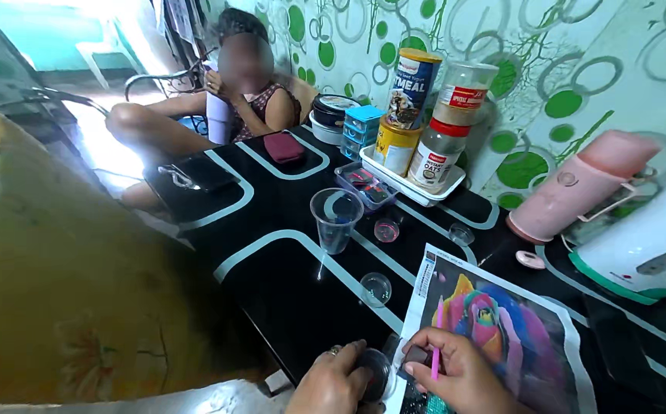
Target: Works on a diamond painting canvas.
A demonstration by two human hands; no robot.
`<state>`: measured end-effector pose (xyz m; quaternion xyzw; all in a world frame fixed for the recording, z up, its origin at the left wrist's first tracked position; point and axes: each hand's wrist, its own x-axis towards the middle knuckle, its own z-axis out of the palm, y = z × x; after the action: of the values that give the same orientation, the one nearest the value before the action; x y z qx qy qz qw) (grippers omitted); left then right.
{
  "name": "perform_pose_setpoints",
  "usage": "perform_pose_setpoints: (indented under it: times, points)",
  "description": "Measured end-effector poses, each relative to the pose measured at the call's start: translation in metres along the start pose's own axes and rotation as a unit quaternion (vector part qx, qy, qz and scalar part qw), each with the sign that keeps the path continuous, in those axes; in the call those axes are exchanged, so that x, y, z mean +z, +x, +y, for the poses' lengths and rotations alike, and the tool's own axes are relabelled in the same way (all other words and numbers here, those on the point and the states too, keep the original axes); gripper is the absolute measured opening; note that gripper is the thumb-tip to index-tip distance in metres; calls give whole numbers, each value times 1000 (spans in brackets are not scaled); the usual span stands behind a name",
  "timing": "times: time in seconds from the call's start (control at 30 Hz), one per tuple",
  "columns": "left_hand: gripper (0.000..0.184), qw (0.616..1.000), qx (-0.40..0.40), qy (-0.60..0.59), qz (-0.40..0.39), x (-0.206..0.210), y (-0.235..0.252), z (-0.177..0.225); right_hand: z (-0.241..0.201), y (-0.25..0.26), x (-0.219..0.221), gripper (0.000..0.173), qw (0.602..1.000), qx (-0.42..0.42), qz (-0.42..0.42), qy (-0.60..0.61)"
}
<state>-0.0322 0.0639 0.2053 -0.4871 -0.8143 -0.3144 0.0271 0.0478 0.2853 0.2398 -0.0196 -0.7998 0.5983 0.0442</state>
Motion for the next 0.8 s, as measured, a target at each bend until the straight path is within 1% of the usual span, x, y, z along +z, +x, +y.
perform_pose_setpoints:
  times: [0.2,0.33,0.8]
  points:
    - [28,999,15,13,35,8,-5,-2,1,5,6,19,998,9,-2,-63]
    - [27,999,18,14,32,6,-5,-2,0,5,8,19,995,5,0,-102]
    - [27,999,28,19,37,8,-4,-7,-2,8,11,20,988,-22,-4,-154]
